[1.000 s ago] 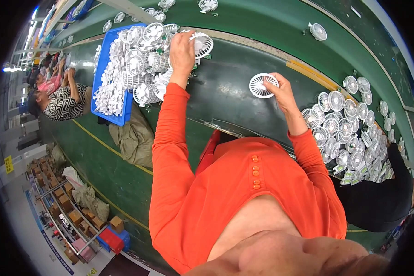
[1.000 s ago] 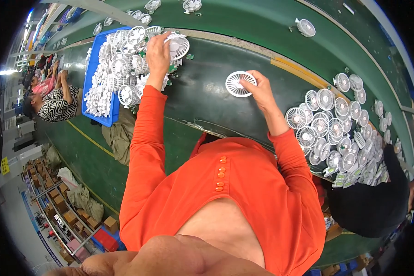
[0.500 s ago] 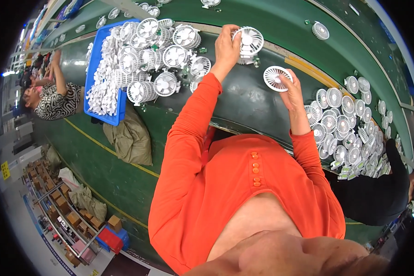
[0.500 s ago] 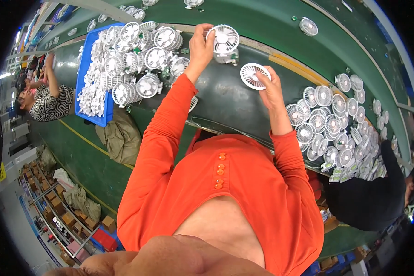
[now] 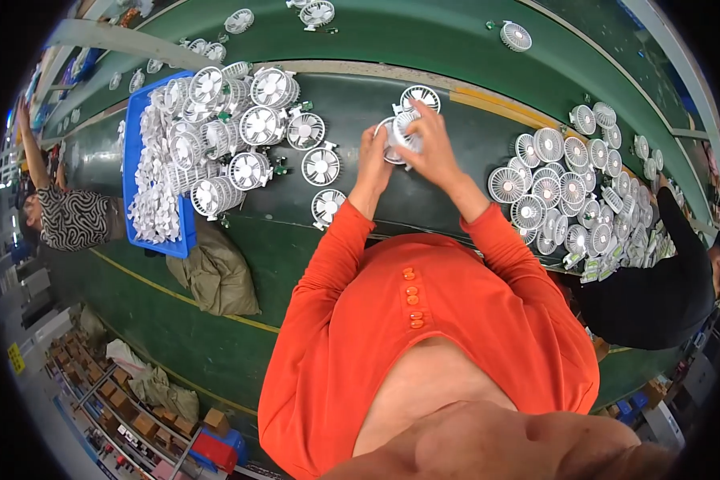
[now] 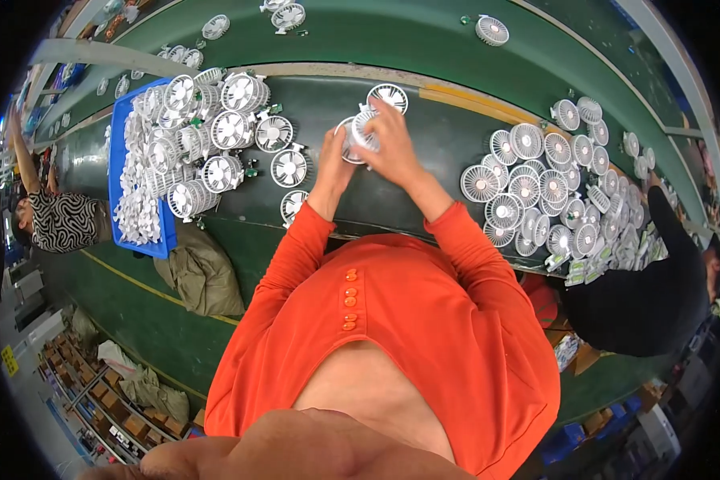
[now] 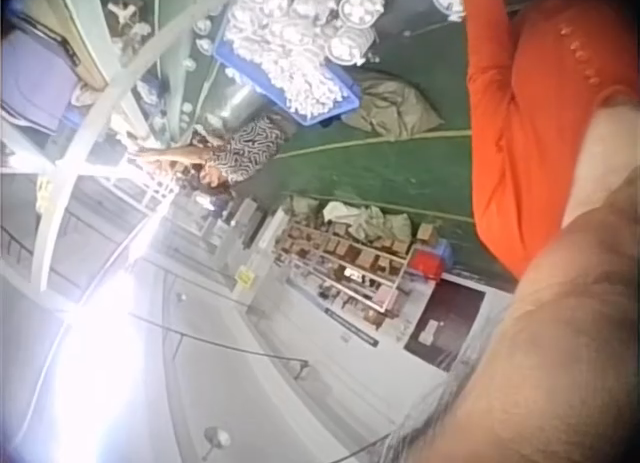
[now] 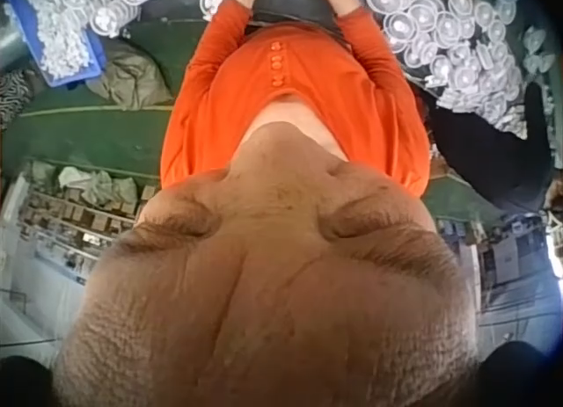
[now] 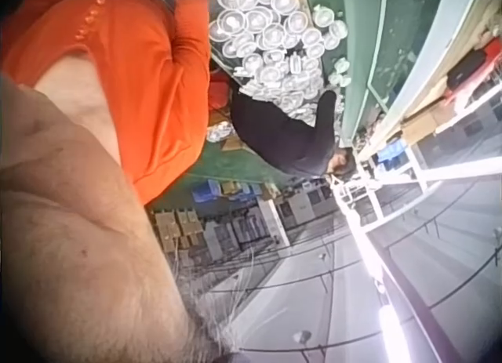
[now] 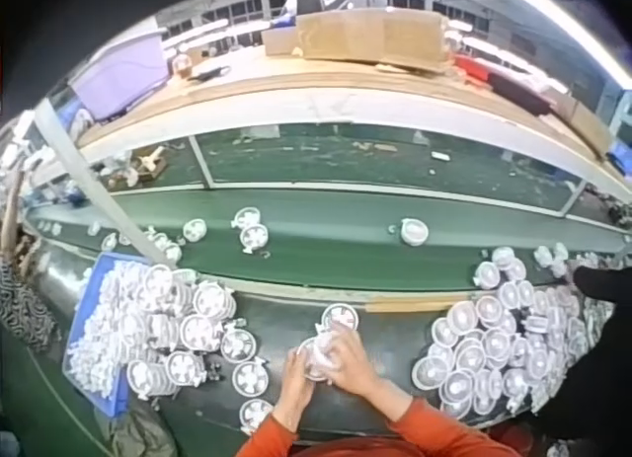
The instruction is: The person assembles mini portable fans by taking fan bodies and grilles from the work surface, snapping the grilles onto the fan bodies by hand, and placing the assembled fans onto the conveyor belt.
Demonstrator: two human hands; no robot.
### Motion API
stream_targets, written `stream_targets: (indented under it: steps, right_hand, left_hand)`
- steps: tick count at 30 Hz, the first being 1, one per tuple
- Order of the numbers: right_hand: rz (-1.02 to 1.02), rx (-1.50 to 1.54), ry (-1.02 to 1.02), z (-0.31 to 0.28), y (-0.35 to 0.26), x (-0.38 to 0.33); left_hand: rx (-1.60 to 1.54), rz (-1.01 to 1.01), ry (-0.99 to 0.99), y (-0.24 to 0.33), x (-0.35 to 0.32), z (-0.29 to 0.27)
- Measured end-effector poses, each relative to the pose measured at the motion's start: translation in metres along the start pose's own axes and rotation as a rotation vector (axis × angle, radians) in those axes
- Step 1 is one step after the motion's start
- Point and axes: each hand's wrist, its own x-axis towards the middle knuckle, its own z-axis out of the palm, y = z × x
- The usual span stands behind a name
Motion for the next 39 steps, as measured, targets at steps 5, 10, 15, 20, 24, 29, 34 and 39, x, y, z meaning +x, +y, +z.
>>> stream_targets:
  steps: [5, 10, 15, 20, 24, 29, 34, 39]
  right_hand:
    - [-0.056, 0.072, -0.161, 0.005, 0.000, -0.015]
    - [-0.103, 0.061, -0.317, -0.003, -0.004, -0.017]
    - [0.048, 0.201, -0.211, 0.010, 0.000, -0.035]
    - [0.600, 0.720, -0.084, 0.029, -0.019, -0.033]
    - [0.817, 1.183, -0.008, 0.044, -0.016, -0.036]
    - [1.011, 1.370, -0.062, 0.033, 0.000, -0.036]
    - [0.745, 0.814, 0.084, 0.002, 0.054, -0.014]
    - [0.520, 0.006, 0.441, -0.078, 0.148, -0.012]
  left_hand:
    - [-0.206, -0.282, -0.154, 0.002, -0.016, -0.003]
    - [-0.306, -0.369, -0.033, -0.009, -0.022, -0.007]
    - [-0.253, -0.098, 0.001, -0.014, -0.037, 0.013]
    - [0.599, 0.480, 0.142, -0.010, -0.050, 0.035]
    - [1.005, 0.939, 0.032, -0.003, -0.047, 0.030]
    - [1.057, 0.886, -0.068, -0.007, -0.039, 0.027]
    - [1.215, 0.753, -0.024, 0.009, -0.043, 0.010]
    - [1.515, 0.778, 0.259, 0.033, -0.074, -0.094]
